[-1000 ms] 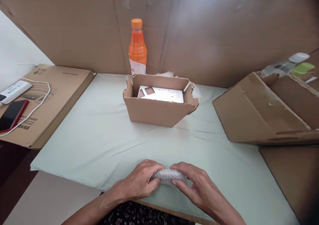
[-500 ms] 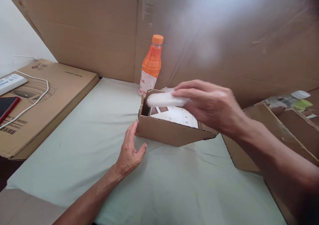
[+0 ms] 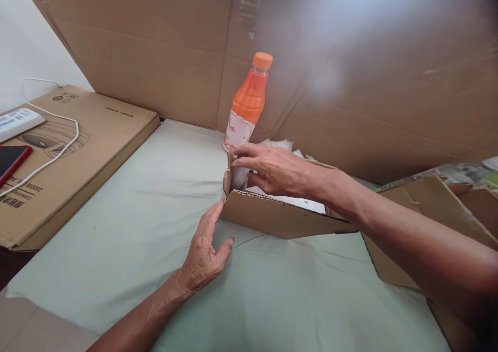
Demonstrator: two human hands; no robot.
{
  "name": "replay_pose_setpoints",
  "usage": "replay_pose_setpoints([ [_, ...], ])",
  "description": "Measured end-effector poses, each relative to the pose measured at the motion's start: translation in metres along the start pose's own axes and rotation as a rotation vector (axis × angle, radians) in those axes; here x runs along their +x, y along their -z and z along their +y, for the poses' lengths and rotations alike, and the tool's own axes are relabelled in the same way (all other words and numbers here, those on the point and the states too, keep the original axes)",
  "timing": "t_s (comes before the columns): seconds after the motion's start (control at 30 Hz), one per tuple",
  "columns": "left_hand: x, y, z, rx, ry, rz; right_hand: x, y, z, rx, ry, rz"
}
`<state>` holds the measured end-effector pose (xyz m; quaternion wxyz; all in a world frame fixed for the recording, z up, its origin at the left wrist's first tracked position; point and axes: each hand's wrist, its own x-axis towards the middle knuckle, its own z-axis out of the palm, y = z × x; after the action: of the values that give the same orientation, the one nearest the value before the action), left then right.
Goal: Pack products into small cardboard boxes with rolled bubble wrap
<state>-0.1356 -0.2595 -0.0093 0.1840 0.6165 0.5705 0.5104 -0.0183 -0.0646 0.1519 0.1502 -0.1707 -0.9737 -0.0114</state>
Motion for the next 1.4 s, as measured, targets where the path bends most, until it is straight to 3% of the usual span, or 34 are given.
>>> replay_pose_setpoints([
  [0.1,-0.001,0.000,0.001,0.003,0.022,-0.003,-0.002,0.000,0.000,-0.103,0.075,-0.241],
  [0.23,-0.001,0.001,0.000,0.010,0.025,0.016,-0.006,0.015,-0.004,-0.123,0.062,-0.307],
  [0.3,-0.001,0.002,-0.001,-0.008,0.017,0.023,-0.023,0.035,-0.008,-0.126,0.017,-0.160],
  [0.37,0.000,0.006,0.000,-0.046,0.052,0.025,-0.057,0.058,-0.017,-0.141,-0.084,0.093],
  [0.47,0.002,0.017,0.005,-0.111,0.155,0.041,-0.131,0.071,-0.035,-0.114,-0.420,0.492],
  [0.57,0.010,0.029,0.008,-0.158,0.208,0.051,-0.198,0.039,-0.047,0.047,-0.850,0.769],
  [0.63,0.020,0.032,0.006,-0.189,0.230,0.030,-0.217,0.000,-0.050,0.210,-0.989,0.671],
  [0.7,0.035,0.029,0.003,-0.237,0.265,-0.008,-0.215,-0.037,-0.048,0.393,-1.002,0.517],
  [0.77,0.052,0.017,0.004,-0.277,0.295,-0.035,-0.201,-0.058,-0.044,0.519,-0.998,0.467],
  [0.9,0.066,-0.016,0.023,-0.297,0.278,-0.031,-0.203,-0.055,-0.046,0.576,-1.088,0.509],
  [1.0,0.038,-0.035,0.044,-0.257,0.222,-0.074,-0.243,-0.042,-0.066,0.499,-1.201,0.515],
  [1.1,-0.022,-0.030,0.056,-0.173,0.192,-0.099,-0.271,-0.037,-0.095,0.481,-1.235,0.516],
  [1.17,-0.067,-0.009,0.055,-0.095,0.224,-0.071,-0.265,-0.038,-0.110,0.572,-1.154,0.487],
  [1.27,-0.119,0.038,0.045,0.093,0.309,0.030,-0.226,-0.047,-0.117,0.773,-0.984,0.362],
  [1.4,-0.143,0.087,0.035,0.240,0.319,0.063,-0.174,-0.066,-0.112,0.911,-0.825,0.313],
])
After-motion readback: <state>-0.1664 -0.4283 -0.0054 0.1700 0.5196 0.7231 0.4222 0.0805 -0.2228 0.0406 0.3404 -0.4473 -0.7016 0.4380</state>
